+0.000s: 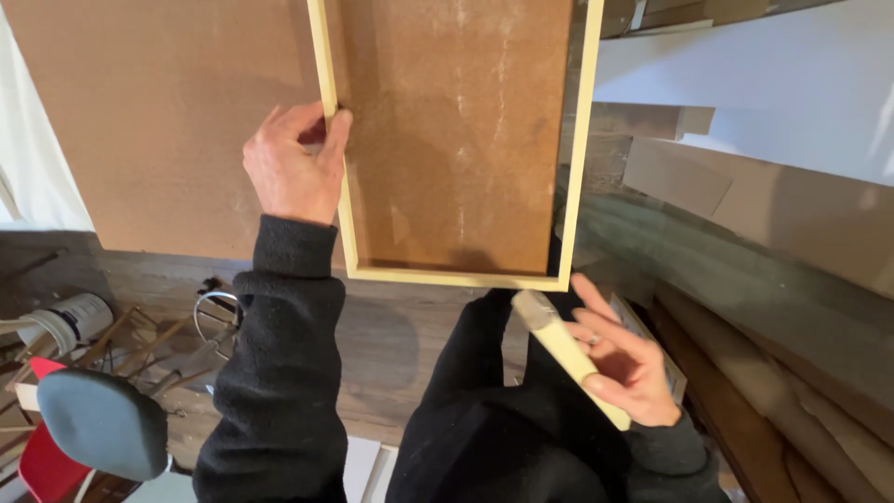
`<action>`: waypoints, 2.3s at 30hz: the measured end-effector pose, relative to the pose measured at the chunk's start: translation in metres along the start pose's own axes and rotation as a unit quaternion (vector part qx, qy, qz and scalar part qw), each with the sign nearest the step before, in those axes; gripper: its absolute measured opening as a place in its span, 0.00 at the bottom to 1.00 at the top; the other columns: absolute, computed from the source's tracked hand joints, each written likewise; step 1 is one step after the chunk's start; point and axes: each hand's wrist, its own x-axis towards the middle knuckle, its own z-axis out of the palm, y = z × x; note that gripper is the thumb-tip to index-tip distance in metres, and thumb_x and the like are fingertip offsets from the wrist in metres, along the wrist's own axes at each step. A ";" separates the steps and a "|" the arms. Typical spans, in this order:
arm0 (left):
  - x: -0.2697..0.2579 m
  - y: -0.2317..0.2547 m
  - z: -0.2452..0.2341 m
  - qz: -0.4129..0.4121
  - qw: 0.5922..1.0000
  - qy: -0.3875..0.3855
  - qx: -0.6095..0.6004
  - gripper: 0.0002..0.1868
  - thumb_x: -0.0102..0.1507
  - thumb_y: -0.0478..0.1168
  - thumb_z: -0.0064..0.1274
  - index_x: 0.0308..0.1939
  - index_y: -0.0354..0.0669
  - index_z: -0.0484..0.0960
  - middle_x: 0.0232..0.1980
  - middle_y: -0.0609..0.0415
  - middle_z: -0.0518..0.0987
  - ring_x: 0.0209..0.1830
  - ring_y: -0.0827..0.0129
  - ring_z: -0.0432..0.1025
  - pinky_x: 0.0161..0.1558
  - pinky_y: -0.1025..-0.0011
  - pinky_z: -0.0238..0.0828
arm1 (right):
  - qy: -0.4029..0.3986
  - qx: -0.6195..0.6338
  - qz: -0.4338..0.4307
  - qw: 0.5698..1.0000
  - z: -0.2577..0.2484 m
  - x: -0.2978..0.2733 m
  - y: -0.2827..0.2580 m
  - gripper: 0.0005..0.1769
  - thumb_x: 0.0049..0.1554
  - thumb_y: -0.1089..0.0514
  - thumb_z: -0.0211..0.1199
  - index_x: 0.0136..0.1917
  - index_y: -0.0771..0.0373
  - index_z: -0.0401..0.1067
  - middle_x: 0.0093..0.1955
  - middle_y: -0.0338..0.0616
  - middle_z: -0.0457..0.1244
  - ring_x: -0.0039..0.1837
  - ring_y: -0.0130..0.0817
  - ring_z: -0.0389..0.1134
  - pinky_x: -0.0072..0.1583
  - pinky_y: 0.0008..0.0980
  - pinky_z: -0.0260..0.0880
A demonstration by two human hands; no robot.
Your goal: Sand the edges and joints of a wooden frame using a sanding block.
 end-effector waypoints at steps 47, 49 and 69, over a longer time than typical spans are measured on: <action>-0.083 0.107 0.042 0.323 0.891 -0.317 -0.046 0.62 0.52 0.58 0.72 0.83 0.44 0.53 0.85 0.42 0.46 0.86 0.51 0.43 0.84 0.44 0.36 | 0.285 -0.079 -0.060 0.953 0.026 0.047 0.025 0.39 0.63 0.57 0.63 0.83 0.68 0.55 0.73 0.54 0.61 0.64 0.41 0.64 0.64 0.42 0.65; -0.081 0.107 0.042 0.331 0.888 -0.318 -0.032 0.62 0.53 0.58 0.72 0.82 0.43 0.53 0.85 0.42 0.47 0.86 0.50 0.43 0.83 0.44 0.36 | 0.215 -0.193 -0.092 0.953 0.033 0.061 0.028 0.36 0.68 0.57 0.62 0.83 0.73 0.54 0.83 0.55 0.54 0.83 0.42 0.56 0.84 0.41 0.53; -0.091 0.097 0.045 0.334 0.895 -0.296 0.009 0.62 0.57 0.64 0.72 0.83 0.44 0.53 0.85 0.47 0.49 0.86 0.58 0.43 0.80 0.34 0.28 | 0.135 -0.297 -0.185 0.927 0.037 0.116 0.017 0.35 0.77 0.51 0.55 0.86 0.72 0.47 0.85 0.50 0.47 0.84 0.36 0.51 0.83 0.34 0.49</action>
